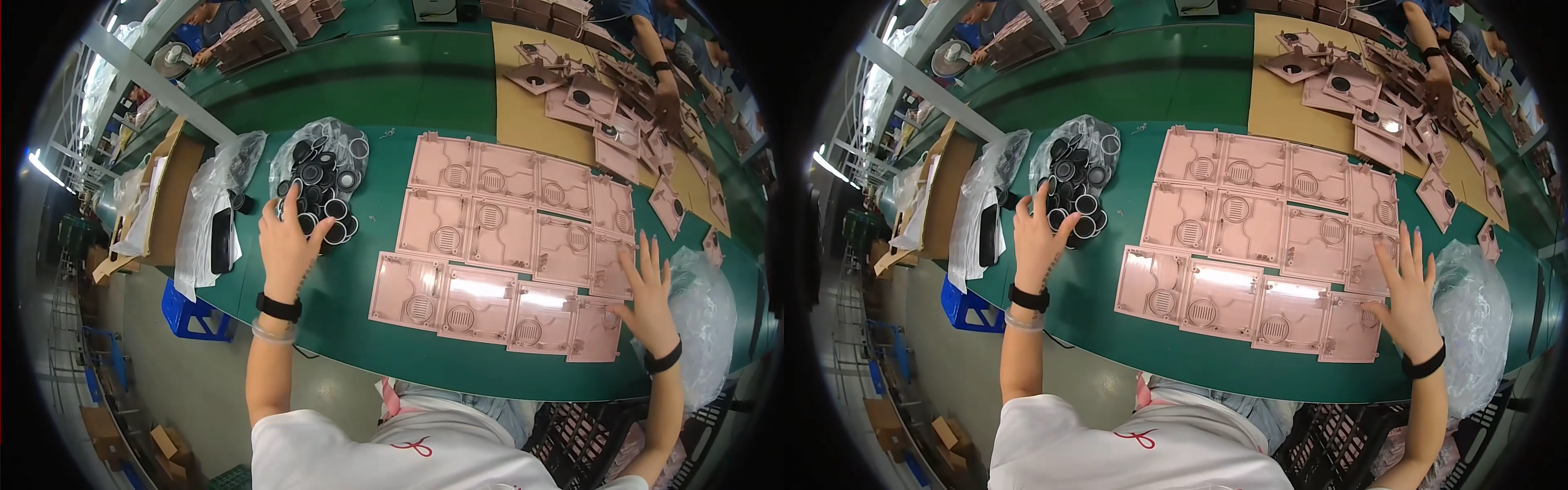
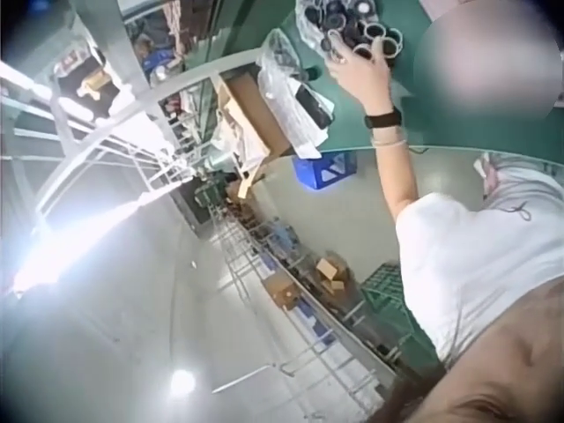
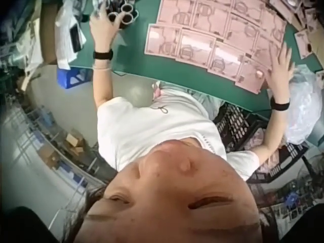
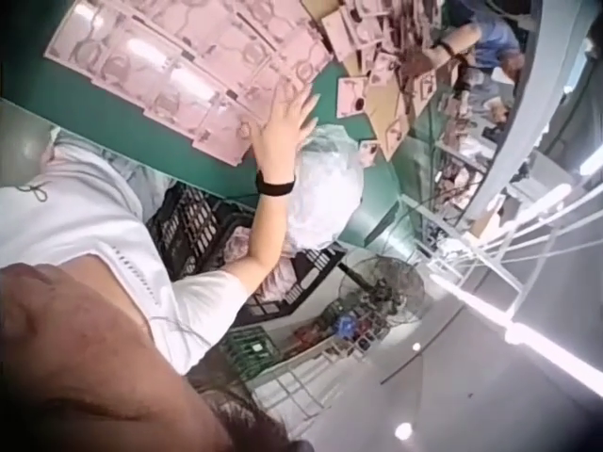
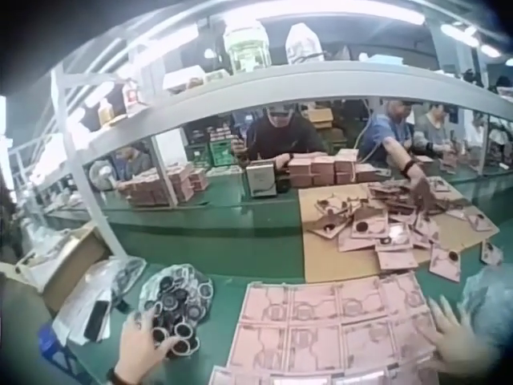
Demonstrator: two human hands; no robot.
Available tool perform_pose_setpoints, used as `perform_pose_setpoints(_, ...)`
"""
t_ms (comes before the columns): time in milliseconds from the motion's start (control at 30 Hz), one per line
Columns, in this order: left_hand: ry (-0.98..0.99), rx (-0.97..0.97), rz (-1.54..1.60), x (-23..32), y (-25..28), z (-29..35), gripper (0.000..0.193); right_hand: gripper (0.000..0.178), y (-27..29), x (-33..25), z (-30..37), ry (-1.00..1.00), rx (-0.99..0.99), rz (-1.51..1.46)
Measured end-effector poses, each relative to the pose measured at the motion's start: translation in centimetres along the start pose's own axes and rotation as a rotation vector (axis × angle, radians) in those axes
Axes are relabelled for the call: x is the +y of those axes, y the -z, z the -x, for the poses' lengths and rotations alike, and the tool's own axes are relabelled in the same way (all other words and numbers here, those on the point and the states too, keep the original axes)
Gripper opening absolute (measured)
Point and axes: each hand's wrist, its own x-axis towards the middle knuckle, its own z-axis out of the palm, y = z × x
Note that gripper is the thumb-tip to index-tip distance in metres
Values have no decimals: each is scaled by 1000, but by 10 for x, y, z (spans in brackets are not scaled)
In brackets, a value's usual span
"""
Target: The person arranges pink plastic panels on the table, peels the adhesive backing from small black speakers, and presses them into circular recesses on the panels.
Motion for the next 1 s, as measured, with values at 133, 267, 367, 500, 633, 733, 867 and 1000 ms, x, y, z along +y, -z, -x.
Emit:
perform_pose_setpoints(133, 108, -56, -169, -18, -16, 6, 67, 89, -2, -17, 17, 20, 14, -59)
perform_pose_setpoints(267, 88, -116, -221, -20, -24, 4, 69, 83, -11, -15, 24, 16, 82, -54)
perform_pose_setpoints(367, 168, -195, -137, -19, -21, 1, 65, 76, -14, -15, 26, 9, 94, -75)
perform_pose_setpoints(500, 207, -185, 10, -33, -17, -1, 55, 72, -16, -15, 26, 7, 99, -105)
perform_pose_setpoints(633, 229, -155, 33, -36, -21, 1, 43, 70, -18, -14, 25, 2, 82, -131)
perform_pose_setpoints(733, 255, -67, -43, -20, -30, 6, 37, 70, -19, -16, 25, 2, 69, -140)
perform_pose_setpoints(867, 211, 67, -18, -35, -35, 12, 32, 69, -17, -16, 26, 0, 55, -151)
perform_pose_setpoints(1000, 403, 74, 268, -52, -22, 13, 29, 68, -17, -15, 28, 0, 45, -182)
